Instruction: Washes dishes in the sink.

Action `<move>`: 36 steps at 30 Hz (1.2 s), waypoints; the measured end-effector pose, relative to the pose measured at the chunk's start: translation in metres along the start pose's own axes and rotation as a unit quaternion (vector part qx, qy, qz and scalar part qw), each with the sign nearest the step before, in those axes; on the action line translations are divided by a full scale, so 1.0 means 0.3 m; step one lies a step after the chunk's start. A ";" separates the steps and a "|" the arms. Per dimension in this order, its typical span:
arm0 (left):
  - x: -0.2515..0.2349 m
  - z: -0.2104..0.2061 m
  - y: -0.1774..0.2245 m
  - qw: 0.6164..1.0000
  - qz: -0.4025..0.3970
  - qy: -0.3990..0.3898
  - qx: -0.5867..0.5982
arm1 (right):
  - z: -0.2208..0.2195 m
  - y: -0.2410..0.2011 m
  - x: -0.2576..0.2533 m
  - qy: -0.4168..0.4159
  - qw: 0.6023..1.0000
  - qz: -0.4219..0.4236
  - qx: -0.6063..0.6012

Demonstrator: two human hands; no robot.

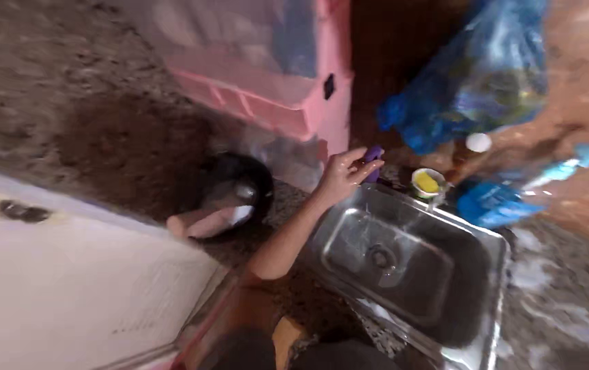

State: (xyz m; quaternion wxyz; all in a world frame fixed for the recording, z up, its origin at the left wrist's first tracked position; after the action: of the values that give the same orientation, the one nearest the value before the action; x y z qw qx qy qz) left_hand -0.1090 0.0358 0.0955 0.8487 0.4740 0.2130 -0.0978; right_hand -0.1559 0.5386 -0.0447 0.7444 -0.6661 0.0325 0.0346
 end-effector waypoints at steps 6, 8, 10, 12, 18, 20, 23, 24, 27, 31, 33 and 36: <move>0.233 0.508 0.122 0.968 0.065 0.149 -0.189 | -0.577 0.050 -0.142 -0.217 0.964 -0.139 -0.068; 0.310 0.619 0.102 0.959 0.121 0.158 -0.202 | -0.716 0.117 -0.204 -0.277 0.940 -0.157 -0.125; 0.385 0.700 0.075 0.942 0.181 0.182 -0.215 | -0.821 0.164 -0.258 -0.299 0.918 -0.184 -0.185; 0.454 0.751 0.062 0.918 0.227 0.201 -0.256 | -0.895 0.177 -0.299 -0.295 0.902 -0.223 -0.223; 0.547 0.764 -0.019 0.881 0.364 0.121 -0.278 | -0.991 0.203 -0.394 -0.331 0.884 -0.228 -0.241; 0.550 0.748 -0.077 0.881 0.392 0.082 -0.251 | -1.000 0.185 -0.408 -0.323 0.892 -0.228 -0.220; 0.529 0.715 -0.148 0.864 0.449 0.031 -0.225 | -0.997 0.157 -0.413 -0.318 0.896 -0.235 -0.204; 0.516 0.699 -0.169 0.853 0.468 0.015 -0.231 | -0.988 0.161 -0.417 -0.318 0.895 -0.235 -0.207; 0.490 0.661 -0.244 0.813 0.522 -0.018 -0.258 | -0.950 0.158 -0.429 -0.331 0.875 -0.244 -0.255; 0.475 0.644 -0.283 0.730 0.594 -0.027 -0.337 | -0.930 0.106 -0.424 -0.329 0.845 -0.296 -0.299; 0.466 0.619 -0.260 0.699 0.617 -0.014 -0.362 | -0.924 0.077 -0.407 -0.318 0.847 -0.322 -0.279; 0.404 0.531 -0.157 0.733 0.546 0.040 -0.404 | -0.924 0.075 -0.412 -0.300 0.849 -0.337 -0.274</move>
State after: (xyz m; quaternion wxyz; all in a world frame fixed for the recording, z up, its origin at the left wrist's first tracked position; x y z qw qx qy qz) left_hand 0.0245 -0.1197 0.0779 0.8584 0.1251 -0.0287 0.4967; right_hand -0.2816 0.2645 -0.0858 0.4715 -0.7700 -0.4297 -0.0131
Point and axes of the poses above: each hand's wrist, its own x-axis away from the middle knuckle, its own z-axis out of the back of the hand, y = z × x, the point moved 2 cm from there along -x, towards the middle knuckle, and after that the axes turned 14 degrees about -y, right-handed, at the moved point
